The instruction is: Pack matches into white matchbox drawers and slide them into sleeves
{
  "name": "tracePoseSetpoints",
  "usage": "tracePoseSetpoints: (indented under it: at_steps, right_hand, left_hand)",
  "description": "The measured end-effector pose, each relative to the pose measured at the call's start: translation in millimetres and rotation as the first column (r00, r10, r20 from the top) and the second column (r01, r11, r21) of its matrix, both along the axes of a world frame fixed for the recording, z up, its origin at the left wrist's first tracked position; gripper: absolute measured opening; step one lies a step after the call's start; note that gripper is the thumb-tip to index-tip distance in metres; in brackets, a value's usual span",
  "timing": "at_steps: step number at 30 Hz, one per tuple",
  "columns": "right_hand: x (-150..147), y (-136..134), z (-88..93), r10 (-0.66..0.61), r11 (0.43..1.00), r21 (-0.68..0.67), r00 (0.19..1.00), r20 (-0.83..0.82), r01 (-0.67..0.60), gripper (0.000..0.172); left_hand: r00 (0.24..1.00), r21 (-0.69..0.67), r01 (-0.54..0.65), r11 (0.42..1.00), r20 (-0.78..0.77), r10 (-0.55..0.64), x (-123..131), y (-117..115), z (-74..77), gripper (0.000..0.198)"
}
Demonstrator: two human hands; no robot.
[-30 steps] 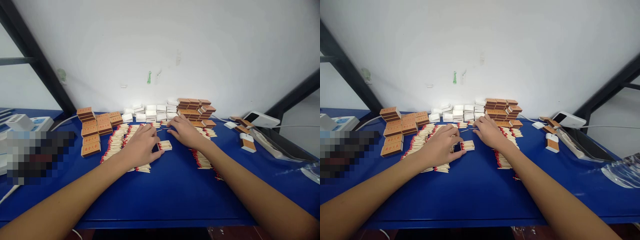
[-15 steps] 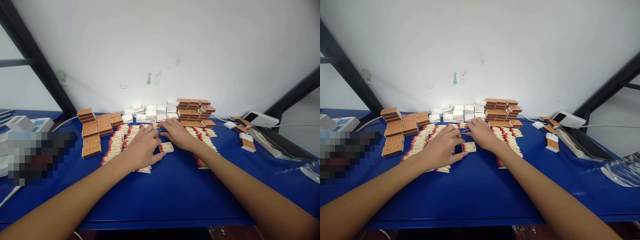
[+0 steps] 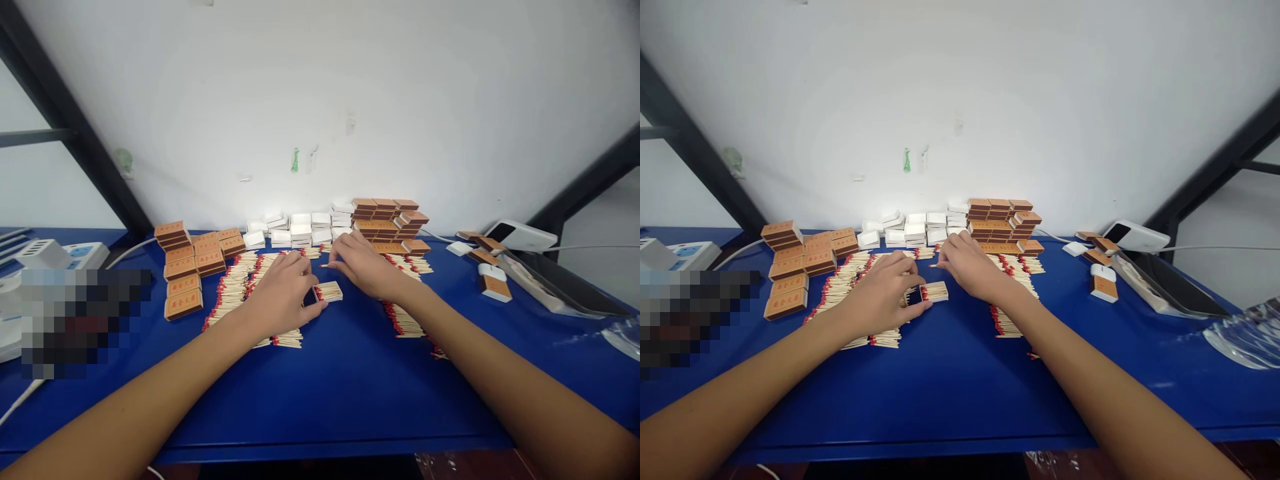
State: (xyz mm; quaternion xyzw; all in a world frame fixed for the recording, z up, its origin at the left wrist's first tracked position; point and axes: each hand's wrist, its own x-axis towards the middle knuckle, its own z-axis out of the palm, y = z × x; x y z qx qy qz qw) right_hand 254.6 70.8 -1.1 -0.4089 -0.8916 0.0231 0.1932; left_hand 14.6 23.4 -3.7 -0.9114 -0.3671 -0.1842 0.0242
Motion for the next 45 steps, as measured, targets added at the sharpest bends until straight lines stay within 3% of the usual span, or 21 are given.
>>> tracePoseSetpoints:
  at_steps: [5,12,18,27,45]
  right_hand:
    - [5.6,-23.9,15.3,0.105,0.989,-0.106,0.994,-0.020,-0.107,0.016]
    - [2.6,-34.6,8.8,0.196,0.965,-0.167,0.980,-0.039,-0.200,0.011]
    - [3.8,-28.8,4.1,0.117,0.980,-0.152,0.991,-0.062,-0.125,0.015]
    - [5.1,-28.7,1.5,0.132,0.975,-0.167,0.987,-0.086,-0.145,0.007]
    - [3.8,-27.0,-2.4,0.123,0.990,-0.054,0.990,-0.069,-0.127,0.014]
  left_hand:
    - [1.000,-0.001,-0.015,1.000,-0.006,0.015,-0.1,0.2,1.0,0.031]
    - [1.000,-0.019,-0.014,1.000,-0.002,0.014,-0.9,0.1,1.1,0.030]
    - [1.000,-0.012,-0.005,1.000,-0.001,0.005,-1.4,0.5,1.1,0.031]
    - [1.000,-0.019,-0.002,1.000,0.001,0.002,-1.7,-0.3,1.8,0.028]
    - [1.000,-0.019,0.001,1.000,-0.004,-0.001,-1.3,-0.6,1.4,0.028]
